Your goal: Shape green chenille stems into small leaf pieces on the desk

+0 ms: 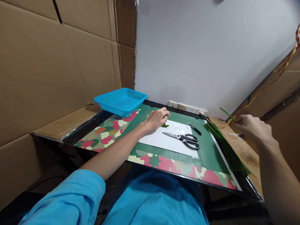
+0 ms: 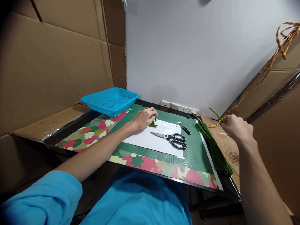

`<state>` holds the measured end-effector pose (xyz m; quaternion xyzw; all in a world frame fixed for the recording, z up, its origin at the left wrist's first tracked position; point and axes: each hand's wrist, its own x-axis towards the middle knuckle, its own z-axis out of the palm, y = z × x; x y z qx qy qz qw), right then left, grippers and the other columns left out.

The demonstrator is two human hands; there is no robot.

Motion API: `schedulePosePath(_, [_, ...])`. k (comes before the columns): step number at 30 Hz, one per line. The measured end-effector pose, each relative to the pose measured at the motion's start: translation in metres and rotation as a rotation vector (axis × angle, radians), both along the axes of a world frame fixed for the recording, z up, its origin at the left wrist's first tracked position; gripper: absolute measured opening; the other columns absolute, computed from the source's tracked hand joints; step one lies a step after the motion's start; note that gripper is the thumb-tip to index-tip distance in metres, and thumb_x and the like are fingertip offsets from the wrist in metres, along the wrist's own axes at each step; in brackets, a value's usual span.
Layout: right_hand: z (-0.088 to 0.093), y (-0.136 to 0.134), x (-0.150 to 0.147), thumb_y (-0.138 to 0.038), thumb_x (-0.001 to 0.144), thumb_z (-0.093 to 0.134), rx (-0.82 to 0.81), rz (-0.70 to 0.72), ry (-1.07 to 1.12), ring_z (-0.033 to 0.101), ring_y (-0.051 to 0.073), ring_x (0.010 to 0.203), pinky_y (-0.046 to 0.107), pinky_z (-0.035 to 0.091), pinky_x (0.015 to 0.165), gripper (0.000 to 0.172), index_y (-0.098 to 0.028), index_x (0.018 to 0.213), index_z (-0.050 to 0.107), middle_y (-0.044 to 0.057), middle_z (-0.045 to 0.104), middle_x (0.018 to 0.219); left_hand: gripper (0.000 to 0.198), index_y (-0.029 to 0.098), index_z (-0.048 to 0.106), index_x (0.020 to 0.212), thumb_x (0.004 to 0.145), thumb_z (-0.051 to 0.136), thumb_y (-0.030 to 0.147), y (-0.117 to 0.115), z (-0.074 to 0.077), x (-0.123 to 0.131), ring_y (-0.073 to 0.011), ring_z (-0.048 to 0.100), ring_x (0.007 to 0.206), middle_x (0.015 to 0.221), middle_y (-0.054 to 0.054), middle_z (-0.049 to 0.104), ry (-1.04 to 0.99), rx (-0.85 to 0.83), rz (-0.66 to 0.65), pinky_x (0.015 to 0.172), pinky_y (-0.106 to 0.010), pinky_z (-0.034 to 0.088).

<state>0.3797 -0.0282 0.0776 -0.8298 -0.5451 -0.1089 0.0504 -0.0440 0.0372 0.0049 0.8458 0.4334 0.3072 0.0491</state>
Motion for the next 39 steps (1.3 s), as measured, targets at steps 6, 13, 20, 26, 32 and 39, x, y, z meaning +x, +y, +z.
schedulePosePath(6, [0.016, -0.004, -0.072, -0.036, 0.08, 0.077, 0.411, 0.705, 0.924, 0.063, 0.019, 0.054, 0.033, 0.05, 0.05, 0.047, -0.022, 0.122, 0.059, 0.007, 0.075, 0.077, 0.028, 0.023, 0.074, 0.113, 0.101, 0.049, 0.026, -0.009, 0.001, 0.009, -0.018, 0.066, 0.082, 0.119, -0.008, 0.074, -0.044, -0.032, -0.075, 0.073, -0.031, 0.044])
schedulePosePath(13, [-0.031, 0.027, -0.154, -0.044, 0.083, 0.079, 0.503, 0.965, 1.404, 0.066, 0.015, 0.059, 0.03, 0.059, 0.053, 0.035, -0.021, 0.106, 0.068, 0.006, 0.078, 0.086, 0.049, 0.018, 0.064, 0.139, 0.103, 0.049, 0.047, -0.018, 0.003, 0.028, -0.0186, 0.064, 0.078, 0.105, -0.011, 0.079, -0.394, -0.436, -0.401, 0.073, -0.03, 0.047])
schedulePosePath(20, [-0.067, 0.042, -0.152, -0.056, 0.082, 0.078, 0.641, 0.85, 1.435, 0.072, 0.016, 0.067, 0.031, 0.063, 0.063, 0.041, -0.022, 0.099, 0.062, 0.005, 0.078, 0.089, 0.036, 0.015, 0.073, 0.118, 0.092, 0.069, 0.04, -0.018, -0.007, 0.041, -0.018, 0.065, 0.076, 0.092, -0.009, 0.074, -0.396, -0.54, -0.41, 0.07, -0.031, 0.049])
schedulePosePath(26, [-0.076, 0.037, -0.151, -0.053, 0.081, 0.079, 0.712, 0.777, 1.377, 0.072, 0.017, 0.062, 0.032, 0.064, 0.059, 0.041, -0.021, 0.097, 0.06, 0.004, 0.077, 0.083, 0.029, 0.017, 0.075, 0.112, 0.093, 0.066, 0.036, -0.011, -0.014, 0.041, -0.0146, 0.056, 0.067, 0.084, -0.005, 0.068, -0.457, -0.565, -0.3, 0.058, -0.026, 0.041])
schedulePosePath(32, [-0.082, 0.039, -0.154, -0.051, 0.082, 0.075, 0.622, 0.767, 1.33, 0.066, 0.017, 0.054, 0.029, 0.059, 0.05, 0.042, -0.022, 0.108, 0.06, 0.0, 0.071, 0.074, 0.025, 0.017, 0.075, 0.102, 0.089, 0.069, 0.038, -0.008, -0.01, 0.038, -0.0135, 0.057, 0.072, 0.102, -0.007, 0.072, -0.518, -0.471, -0.252, 0.062, -0.025, 0.043])
schedulePosePath(39, [-0.095, 0.05, -0.151, -0.053, 0.077, 0.075, 0.616, 0.689, 1.406, 0.063, 0.018, 0.049, 0.033, 0.06, 0.05, 0.051, -0.018, 0.112, 0.064, -0.003, 0.065, 0.06, 0.034, 0.018, 0.073, 0.094, 0.082, 0.077, 0.049, -0.005, -0.015, 0.034, -0.0053, 0.043, 0.043, 0.096, -0.006, 0.074, -0.612, -0.535, -0.235, 0.041, -0.024, 0.031])
